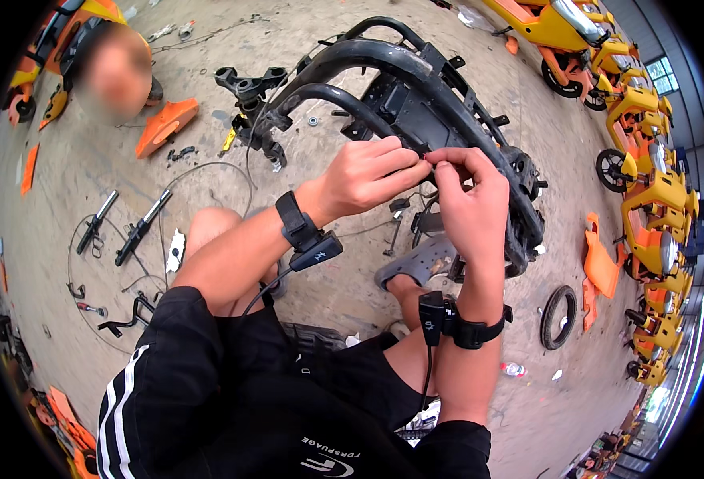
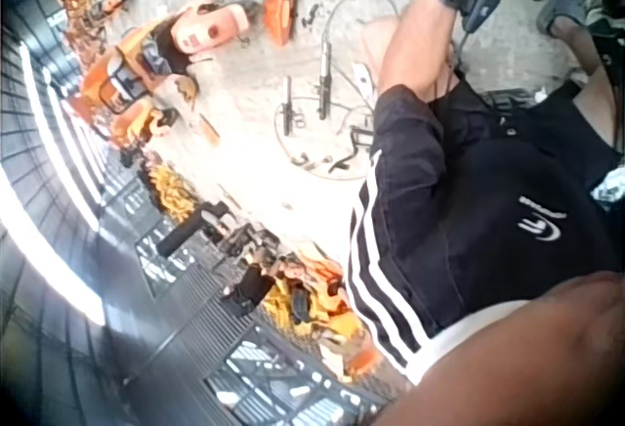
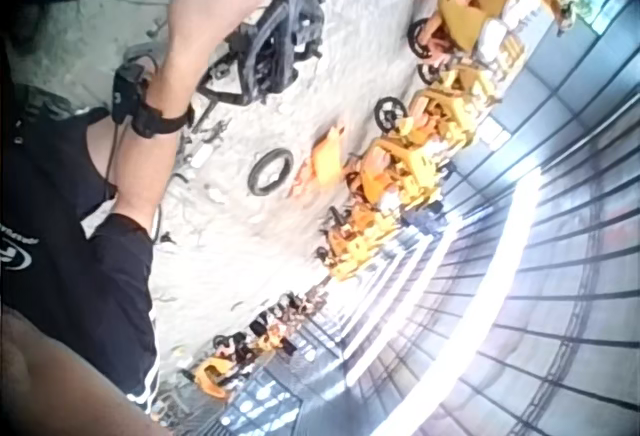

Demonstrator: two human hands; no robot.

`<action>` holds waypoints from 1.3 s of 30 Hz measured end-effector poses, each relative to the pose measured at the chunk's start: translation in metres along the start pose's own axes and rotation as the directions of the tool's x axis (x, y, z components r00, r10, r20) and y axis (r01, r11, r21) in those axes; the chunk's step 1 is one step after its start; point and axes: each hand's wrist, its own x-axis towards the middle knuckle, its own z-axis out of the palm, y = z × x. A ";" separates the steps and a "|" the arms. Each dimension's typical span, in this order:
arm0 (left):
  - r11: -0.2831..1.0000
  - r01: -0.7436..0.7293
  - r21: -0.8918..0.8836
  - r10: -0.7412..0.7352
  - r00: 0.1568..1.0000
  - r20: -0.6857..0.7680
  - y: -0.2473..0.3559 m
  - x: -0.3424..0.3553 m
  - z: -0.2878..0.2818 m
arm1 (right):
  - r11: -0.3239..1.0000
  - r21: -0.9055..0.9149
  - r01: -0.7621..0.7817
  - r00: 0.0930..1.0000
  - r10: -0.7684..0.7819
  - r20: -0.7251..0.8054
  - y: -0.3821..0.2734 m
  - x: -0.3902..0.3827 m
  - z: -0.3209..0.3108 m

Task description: The person connects electrical wires on a motorcycle frame using a small tool. They route the wires through the frame and secure connections by hand while sitting on the floor.

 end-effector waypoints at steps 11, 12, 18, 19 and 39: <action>0.998 0.056 -0.017 -0.057 0.998 -0.035 0.001 -0.002 -0.002 | 0.999 -0.049 0.007 1.000 -0.006 0.022 -0.008 -0.003 -0.004; 0.997 0.073 -0.019 -0.074 0.996 -0.051 0.001 -0.002 -0.001 | 0.998 -0.058 0.020 1.000 -0.019 0.015 -0.008 -0.004 -0.003; 0.943 0.273 -0.189 -0.295 0.950 -0.102 0.008 0.000 0.006 | 0.995 -0.093 0.047 0.997 -0.052 -0.056 -0.008 -0.004 0.001; 0.910 0.345 -0.230 -0.370 0.926 -0.075 0.011 0.001 0.005 | 0.994 -0.096 0.049 0.997 -0.054 -0.051 -0.007 -0.004 0.000; 0.757 0.587 -0.288 -0.609 0.793 0.019 0.028 0.009 0.002 | 0.990 -0.059 0.131 0.989 -0.134 -0.063 0.002 -0.005 0.001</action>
